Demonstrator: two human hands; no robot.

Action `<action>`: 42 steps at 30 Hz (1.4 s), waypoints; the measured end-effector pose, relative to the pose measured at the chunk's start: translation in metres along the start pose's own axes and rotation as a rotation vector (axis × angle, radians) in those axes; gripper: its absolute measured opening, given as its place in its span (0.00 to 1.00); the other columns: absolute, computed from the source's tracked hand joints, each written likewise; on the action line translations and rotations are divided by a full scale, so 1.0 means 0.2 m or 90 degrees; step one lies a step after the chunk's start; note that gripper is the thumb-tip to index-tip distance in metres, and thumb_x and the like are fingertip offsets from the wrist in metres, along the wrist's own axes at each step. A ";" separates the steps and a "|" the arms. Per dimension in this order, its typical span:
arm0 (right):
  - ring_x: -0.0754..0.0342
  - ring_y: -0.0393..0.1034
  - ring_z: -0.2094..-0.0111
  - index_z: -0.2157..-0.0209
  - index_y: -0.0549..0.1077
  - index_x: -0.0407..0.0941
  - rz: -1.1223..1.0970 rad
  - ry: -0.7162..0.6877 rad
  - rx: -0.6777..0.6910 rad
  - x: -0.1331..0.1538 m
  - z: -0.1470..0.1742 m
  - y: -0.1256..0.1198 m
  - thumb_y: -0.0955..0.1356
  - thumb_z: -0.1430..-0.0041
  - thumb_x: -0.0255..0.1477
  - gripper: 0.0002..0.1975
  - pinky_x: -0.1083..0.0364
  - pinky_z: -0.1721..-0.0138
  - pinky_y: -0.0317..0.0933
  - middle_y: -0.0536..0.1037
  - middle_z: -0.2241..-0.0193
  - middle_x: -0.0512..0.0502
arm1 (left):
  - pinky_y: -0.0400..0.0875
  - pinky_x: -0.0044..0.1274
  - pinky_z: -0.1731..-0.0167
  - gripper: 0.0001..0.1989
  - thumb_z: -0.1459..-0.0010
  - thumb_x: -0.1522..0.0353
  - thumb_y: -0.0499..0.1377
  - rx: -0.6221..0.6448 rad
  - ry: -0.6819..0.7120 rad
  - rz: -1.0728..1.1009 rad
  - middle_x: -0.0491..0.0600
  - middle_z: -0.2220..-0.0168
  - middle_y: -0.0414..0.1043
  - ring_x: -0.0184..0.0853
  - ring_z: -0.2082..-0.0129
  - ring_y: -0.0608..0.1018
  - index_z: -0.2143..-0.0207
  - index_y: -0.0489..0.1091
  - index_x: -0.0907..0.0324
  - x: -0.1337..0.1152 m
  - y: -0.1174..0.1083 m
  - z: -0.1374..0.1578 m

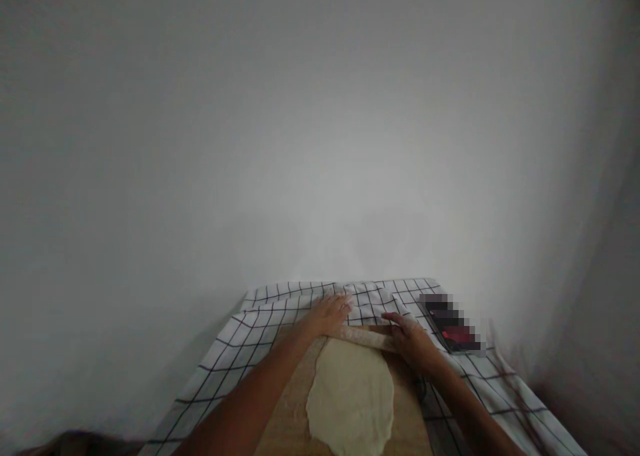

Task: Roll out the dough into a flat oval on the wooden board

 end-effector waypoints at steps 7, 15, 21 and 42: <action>0.44 0.72 0.44 0.45 0.75 0.43 -0.127 -0.023 0.003 0.04 0.02 -0.03 0.59 0.37 0.30 0.23 0.43 0.41 0.63 0.78 0.46 0.38 | 0.59 0.37 0.34 0.21 0.28 0.68 0.45 0.032 -0.016 0.032 0.51 0.35 0.67 0.41 0.33 0.66 0.38 0.67 0.56 -0.04 -0.06 0.19; 0.45 0.70 0.42 0.46 0.76 0.41 -0.117 -0.060 0.008 0.03 0.03 -0.01 0.59 0.37 0.30 0.23 0.42 0.37 0.59 0.77 0.44 0.38 | 0.66 0.41 0.39 0.22 0.29 0.66 0.46 -0.027 -0.125 0.014 0.54 0.36 0.67 0.45 0.35 0.68 0.35 0.62 0.58 -0.17 -0.33 0.41; 0.48 0.72 0.44 0.49 0.77 0.44 -0.088 -0.098 0.034 0.08 0.04 0.00 0.59 0.40 0.26 0.22 0.46 0.39 0.61 0.79 0.46 0.41 | 0.59 0.40 0.35 0.29 0.32 0.61 0.51 -0.117 -0.050 -0.111 0.55 0.32 0.60 0.44 0.32 0.63 0.32 0.57 0.62 -0.49 -0.52 0.71; 0.48 0.73 0.50 0.54 0.77 0.43 0.025 -0.056 -0.051 0.09 0.01 -0.03 0.58 0.29 0.34 0.18 0.52 0.46 0.62 0.80 0.52 0.39 | 0.62 0.48 0.38 0.22 0.30 0.67 0.48 0.062 -0.085 0.012 0.52 0.34 0.64 0.50 0.33 0.65 0.35 0.63 0.50 -0.04 -0.09 0.14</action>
Point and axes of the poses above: each hand's wrist, its own z-axis away from the middle knuckle, its own y-axis out of the palm, x = y × z, the point moved 9 cm from there along -z, towards the middle knuckle
